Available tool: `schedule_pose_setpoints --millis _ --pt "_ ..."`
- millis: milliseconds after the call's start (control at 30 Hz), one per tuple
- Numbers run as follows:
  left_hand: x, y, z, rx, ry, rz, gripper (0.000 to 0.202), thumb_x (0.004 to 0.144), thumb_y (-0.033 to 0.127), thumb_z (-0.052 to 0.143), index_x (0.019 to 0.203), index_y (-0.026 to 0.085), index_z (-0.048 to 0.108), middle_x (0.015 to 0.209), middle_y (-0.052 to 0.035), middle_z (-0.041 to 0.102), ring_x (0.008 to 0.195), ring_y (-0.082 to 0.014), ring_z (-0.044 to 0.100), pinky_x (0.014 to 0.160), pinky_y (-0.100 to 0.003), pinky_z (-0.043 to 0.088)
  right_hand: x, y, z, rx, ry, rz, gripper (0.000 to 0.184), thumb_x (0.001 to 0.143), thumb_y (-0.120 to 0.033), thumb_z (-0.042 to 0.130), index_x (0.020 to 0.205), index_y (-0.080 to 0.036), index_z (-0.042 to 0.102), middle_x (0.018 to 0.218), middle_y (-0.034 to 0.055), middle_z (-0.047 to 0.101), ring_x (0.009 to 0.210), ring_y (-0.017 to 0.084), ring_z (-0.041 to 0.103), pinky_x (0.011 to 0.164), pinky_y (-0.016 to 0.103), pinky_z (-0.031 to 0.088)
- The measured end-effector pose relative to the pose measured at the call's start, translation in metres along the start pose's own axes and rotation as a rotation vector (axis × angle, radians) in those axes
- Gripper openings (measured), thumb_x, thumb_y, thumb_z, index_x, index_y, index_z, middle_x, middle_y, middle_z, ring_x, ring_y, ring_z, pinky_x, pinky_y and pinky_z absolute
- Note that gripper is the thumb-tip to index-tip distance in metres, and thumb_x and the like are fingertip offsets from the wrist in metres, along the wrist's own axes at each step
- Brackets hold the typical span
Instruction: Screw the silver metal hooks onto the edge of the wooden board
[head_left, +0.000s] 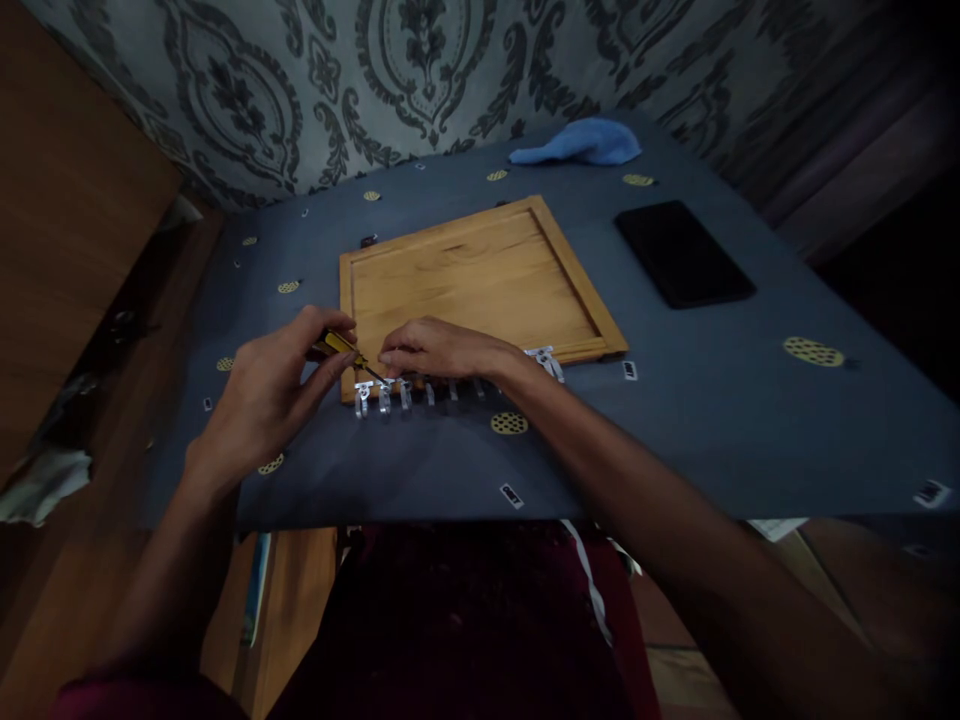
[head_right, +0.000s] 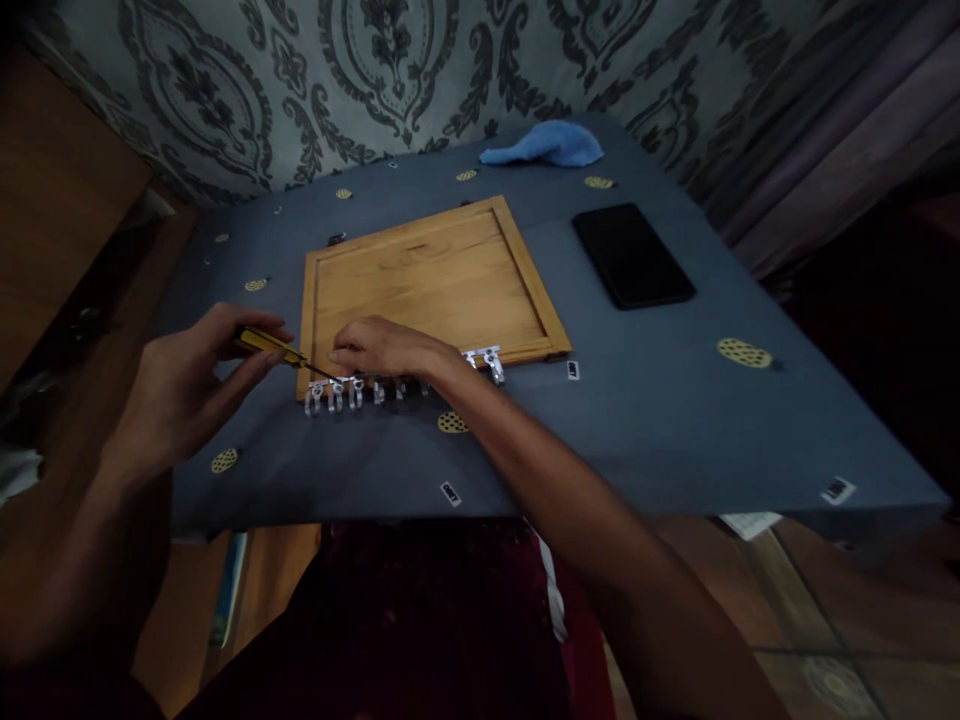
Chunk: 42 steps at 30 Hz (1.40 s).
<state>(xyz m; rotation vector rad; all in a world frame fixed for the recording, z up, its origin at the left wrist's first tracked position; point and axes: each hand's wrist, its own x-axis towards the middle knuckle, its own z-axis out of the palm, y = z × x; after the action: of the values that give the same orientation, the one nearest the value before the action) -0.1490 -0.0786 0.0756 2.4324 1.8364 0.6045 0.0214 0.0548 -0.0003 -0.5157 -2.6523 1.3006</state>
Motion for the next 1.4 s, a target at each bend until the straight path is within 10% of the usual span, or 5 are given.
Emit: schedule_pose_setpoints --millis 467,1400 --pt "0.002 -0.006 0.014 0.048 0.269 -0.039 0.023 0.09 0.041 0.07 0.108 0.027 0.064 0.09 0.0043 0.07 0.071 -0.0122 0.068 0.067 -0.023 0.052 -0.001 -0.003 -0.001 -0.013 0.008 0.006 0.026 0.099 -0.022 0.048 0.087 -0.01 0.067 0.072 0.0014 0.06 0.065 0.011 0.049 0.064 0.026 0.032" --pt "0.013 -0.018 -0.012 -0.072 0.023 0.1 0.028 0.091 0.046 0.066 0.113 0.029 0.067 0.099 0.0011 0.074 0.08 -0.0152 0.07 0.069 -0.024 0.054 0.0 -0.001 0.0 0.016 0.01 0.005 0.024 0.098 -0.019 0.049 0.085 -0.011 0.067 0.069 0.0006 0.06 0.063 0.011 0.049 0.062 0.024 0.033"
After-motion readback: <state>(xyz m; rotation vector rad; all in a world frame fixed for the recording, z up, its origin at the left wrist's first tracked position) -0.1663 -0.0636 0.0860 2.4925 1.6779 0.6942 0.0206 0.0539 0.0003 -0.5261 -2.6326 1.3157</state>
